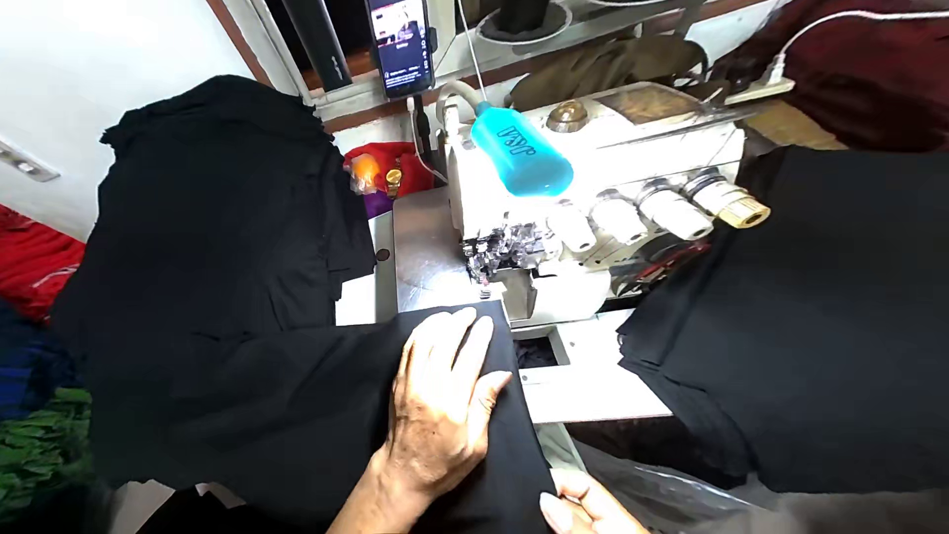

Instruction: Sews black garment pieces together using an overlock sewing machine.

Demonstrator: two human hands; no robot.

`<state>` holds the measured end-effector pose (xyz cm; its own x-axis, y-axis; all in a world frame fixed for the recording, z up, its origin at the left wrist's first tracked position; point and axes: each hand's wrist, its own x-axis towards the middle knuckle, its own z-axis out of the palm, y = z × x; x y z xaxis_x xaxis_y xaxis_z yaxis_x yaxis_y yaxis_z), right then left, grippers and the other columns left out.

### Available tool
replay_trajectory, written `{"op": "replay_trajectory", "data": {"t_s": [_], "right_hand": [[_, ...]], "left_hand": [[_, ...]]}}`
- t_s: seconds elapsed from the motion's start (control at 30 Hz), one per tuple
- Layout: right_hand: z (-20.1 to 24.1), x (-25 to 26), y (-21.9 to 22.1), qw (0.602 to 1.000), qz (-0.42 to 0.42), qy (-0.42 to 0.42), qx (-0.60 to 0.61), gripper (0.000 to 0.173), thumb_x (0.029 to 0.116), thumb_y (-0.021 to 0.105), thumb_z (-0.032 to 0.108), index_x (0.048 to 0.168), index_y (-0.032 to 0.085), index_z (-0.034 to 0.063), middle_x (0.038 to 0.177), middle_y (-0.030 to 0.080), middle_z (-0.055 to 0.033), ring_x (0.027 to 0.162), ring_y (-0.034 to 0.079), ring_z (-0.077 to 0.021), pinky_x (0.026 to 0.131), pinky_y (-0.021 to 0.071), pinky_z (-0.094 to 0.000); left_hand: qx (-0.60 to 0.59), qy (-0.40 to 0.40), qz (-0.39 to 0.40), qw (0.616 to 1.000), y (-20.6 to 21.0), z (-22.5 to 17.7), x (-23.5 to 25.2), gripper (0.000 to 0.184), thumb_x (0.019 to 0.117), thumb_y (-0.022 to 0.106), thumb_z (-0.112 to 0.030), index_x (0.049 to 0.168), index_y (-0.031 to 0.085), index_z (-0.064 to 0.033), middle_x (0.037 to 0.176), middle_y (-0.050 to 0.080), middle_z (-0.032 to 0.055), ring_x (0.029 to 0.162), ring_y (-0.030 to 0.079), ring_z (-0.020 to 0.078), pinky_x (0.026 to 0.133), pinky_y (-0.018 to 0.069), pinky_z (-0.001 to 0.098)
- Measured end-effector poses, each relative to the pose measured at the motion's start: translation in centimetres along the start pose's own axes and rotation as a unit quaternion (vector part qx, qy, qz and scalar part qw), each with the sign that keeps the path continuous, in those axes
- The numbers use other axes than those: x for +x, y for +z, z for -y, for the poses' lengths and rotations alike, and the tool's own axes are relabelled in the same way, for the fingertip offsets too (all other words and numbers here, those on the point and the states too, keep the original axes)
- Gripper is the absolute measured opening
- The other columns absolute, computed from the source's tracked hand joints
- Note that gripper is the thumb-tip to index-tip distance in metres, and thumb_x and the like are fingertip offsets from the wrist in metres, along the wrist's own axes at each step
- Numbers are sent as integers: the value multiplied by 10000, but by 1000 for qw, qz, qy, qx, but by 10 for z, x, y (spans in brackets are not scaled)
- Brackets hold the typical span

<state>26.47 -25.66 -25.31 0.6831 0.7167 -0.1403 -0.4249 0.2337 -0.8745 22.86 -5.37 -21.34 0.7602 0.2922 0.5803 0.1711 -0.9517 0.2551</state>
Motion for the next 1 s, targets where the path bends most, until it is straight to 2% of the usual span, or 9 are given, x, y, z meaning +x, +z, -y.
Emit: {"op": "replay_trajectory", "data": {"t_s": [0.07,0.17,0.3,0.43,0.53,0.7,0.8,0.9,1.0], "right_hand": [[6,9,1,1000,-8,-3,11,174,977,564,-13,1108,656,56,875,725,39,760,681,-46,700,577,-241],[10,17,4,1000,-14,-3,18,144,962,579,-9,1064,672,35,850,706,5,731,663,-60,659,562,-238],[13,13,5,999,6,10,37,203,983,530,-35,1090,658,81,837,733,34,733,682,-37,680,576,-232],[10,11,7,999,5,19,50,208,971,541,-24,1074,675,97,795,693,73,688,628,-6,649,535,-207],[16,18,13,997,2,39,67,210,978,530,-31,1090,677,69,829,730,33,724,671,-33,670,564,-229],[28,60,28,991,-21,69,109,183,971,529,-33,1076,676,2,824,745,-40,682,692,-74,620,582,-246],[24,95,32,995,-20,21,97,106,930,589,19,1007,662,20,715,644,-6,549,549,-24,496,458,-176],[30,116,36,994,-48,13,98,65,890,620,27,842,620,71,635,557,6,526,516,-32,494,439,-177],[37,118,41,987,-73,16,140,70,886,608,-13,838,592,35,663,560,-40,549,546,-66,504,474,-194]], "left_hand": [[-9,-13,3,1000,0,4,5,402,1051,523,-337,1306,713,-90,1403,649,63,1354,562,211,1164,426,395],[-2,-26,16,1000,-2,7,12,384,1054,518,-311,1311,712,-103,1423,637,44,1373,547,209,1160,429,384],[-11,-28,35,999,-6,9,15,382,1056,513,-303,1327,706,-114,1446,621,25,1396,522,194,1174,413,374],[-7,-25,49,998,-10,10,17,374,1060,508,-297,1314,714,-115,1438,627,24,1396,522,196,1171,418,374],[5,-33,59,998,-11,13,27,370,1052,504,-271,1324,709,-124,1442,624,22,1391,527,182,1165,425,372],[62,-66,150,985,-9,30,73,428,1059,421,-245,1378,651,-77,1498,566,76,1440,459,301,1152,410,463],[78,-50,151,984,1,50,103,383,1061,411,-180,1265,673,12,1451,581,165,1400,486,369,1129,418,519],[81,-130,180,972,13,71,129,465,1090,350,-204,1472,527,-5,1585,443,170,1509,340,369,1209,309,529],[45,-252,162,953,13,85,140,502,1106,355,-333,1557,454,-135,1656,316,165,1513,327,367,1189,329,558]]}}
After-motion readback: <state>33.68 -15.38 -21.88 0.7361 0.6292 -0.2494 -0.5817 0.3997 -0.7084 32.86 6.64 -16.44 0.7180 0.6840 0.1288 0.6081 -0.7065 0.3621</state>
